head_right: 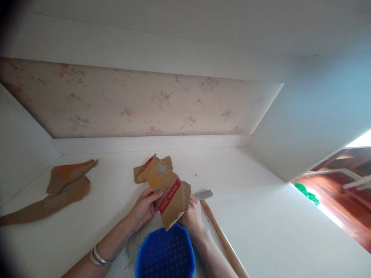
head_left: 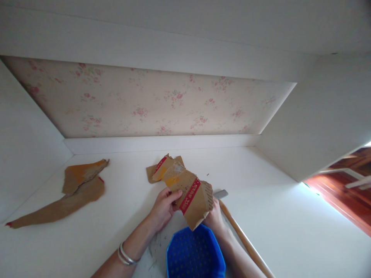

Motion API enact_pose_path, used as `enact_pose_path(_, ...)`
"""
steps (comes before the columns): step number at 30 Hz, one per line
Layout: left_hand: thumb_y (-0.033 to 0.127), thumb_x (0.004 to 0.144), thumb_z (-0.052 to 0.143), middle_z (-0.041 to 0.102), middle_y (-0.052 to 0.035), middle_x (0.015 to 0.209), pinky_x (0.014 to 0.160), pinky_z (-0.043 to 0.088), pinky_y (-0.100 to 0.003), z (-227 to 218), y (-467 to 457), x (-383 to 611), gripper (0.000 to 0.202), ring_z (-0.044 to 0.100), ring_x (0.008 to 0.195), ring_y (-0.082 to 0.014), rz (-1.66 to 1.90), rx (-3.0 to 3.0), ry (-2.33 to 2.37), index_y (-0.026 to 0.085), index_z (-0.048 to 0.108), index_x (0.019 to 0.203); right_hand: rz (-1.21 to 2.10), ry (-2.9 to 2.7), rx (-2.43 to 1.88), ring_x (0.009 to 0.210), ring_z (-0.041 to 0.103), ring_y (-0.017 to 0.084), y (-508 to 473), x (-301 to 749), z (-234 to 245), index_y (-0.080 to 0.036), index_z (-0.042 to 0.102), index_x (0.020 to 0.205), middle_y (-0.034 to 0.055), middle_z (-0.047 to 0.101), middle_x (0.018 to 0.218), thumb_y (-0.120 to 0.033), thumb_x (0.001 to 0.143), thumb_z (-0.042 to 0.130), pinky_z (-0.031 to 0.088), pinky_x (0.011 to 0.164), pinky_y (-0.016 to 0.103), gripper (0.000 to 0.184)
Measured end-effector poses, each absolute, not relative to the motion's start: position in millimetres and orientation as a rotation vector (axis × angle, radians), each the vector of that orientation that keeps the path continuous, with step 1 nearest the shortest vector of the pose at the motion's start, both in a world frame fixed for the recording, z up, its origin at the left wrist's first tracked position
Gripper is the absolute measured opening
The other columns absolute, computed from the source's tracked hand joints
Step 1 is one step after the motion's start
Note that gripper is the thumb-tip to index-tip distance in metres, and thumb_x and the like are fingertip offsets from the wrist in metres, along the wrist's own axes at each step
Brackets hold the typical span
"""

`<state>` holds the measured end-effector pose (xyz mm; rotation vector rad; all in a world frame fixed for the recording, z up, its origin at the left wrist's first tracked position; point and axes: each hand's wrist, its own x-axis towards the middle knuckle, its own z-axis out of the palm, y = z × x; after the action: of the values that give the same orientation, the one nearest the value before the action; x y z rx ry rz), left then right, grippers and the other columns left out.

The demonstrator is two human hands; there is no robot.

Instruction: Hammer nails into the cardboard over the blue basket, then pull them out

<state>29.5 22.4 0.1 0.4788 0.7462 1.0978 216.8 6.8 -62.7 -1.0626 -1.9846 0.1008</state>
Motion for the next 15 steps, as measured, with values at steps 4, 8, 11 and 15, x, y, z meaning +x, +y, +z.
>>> enact_pose_path(4, 0.015, 0.069, 0.087, 0.079, -0.0125, 0.098, 0.074, 0.063, -0.031, -0.5, 23.6, 27.5, 0.033, 0.077, 0.081, -0.023, 1.082, 0.487, 0.73, 0.01, 0.072, 0.097, 0.127, -2.009, -1.099, 0.076, 0.068, 0.015, 7.8, 216.4, -61.4, -0.02, 0.069, 0.105, 0.0026, 0.072, 0.1, -0.033, 0.101, 0.061, 0.06, 0.069, 0.031, 0.016)
enact_pose_path(8, 0.018, 0.07, 0.086, 0.079, -0.012, 0.099, 0.076, 0.062, -0.032, -3.4, 26.4, 25.1, 0.032, 0.077, 0.081, -0.0226, 1.072, 0.501, 0.716, 0.011, 0.072, 0.098, 0.187, -2.003, -1.117, 0.076, 0.068, 0.015, 6.4, 214.4, -54.2, -0.019, 0.069, 0.099, 0.001, 0.072, 0.094, -0.035, 0.1, 0.062, 0.059, 0.068, 0.031, 0.017)
enact_pose_path(11, 0.017, 0.069, 0.087, 0.079, -0.0115, 0.095, 0.074, 0.062, -0.032, -5.9, 26.1, 26.3, 0.031, 0.076, 0.077, -0.022, 1.065, 0.516, 0.718, 0.011, 0.072, 0.096, 0.237, -1.95, -1.141, 0.076, 0.068, 0.015, 4.6, 212.5, -51.6, -0.021, 0.07, 0.096, 0.0006, 0.072, 0.094, -0.036, 0.101, 0.061, 0.059, 0.069, 0.03, 0.019)
enact_pose_path(15, 0.017, 0.066, 0.088, 0.079, -0.0103, 0.091, 0.071, 0.061, -0.031, -6.9, 23.4, 29.1, 0.033, 0.076, 0.075, -0.0222, 1.073, 0.537, 0.738, 0.011, 0.072, 0.095, 0.325, -1.815, -1.19, 0.076, 0.068, 0.014, 2.8, 209.0, -52.5, -0.021, 0.07, 0.1, 0.0018, 0.072, 0.098, -0.035, 0.102, 0.059, 0.059, 0.069, 0.03, 0.018)
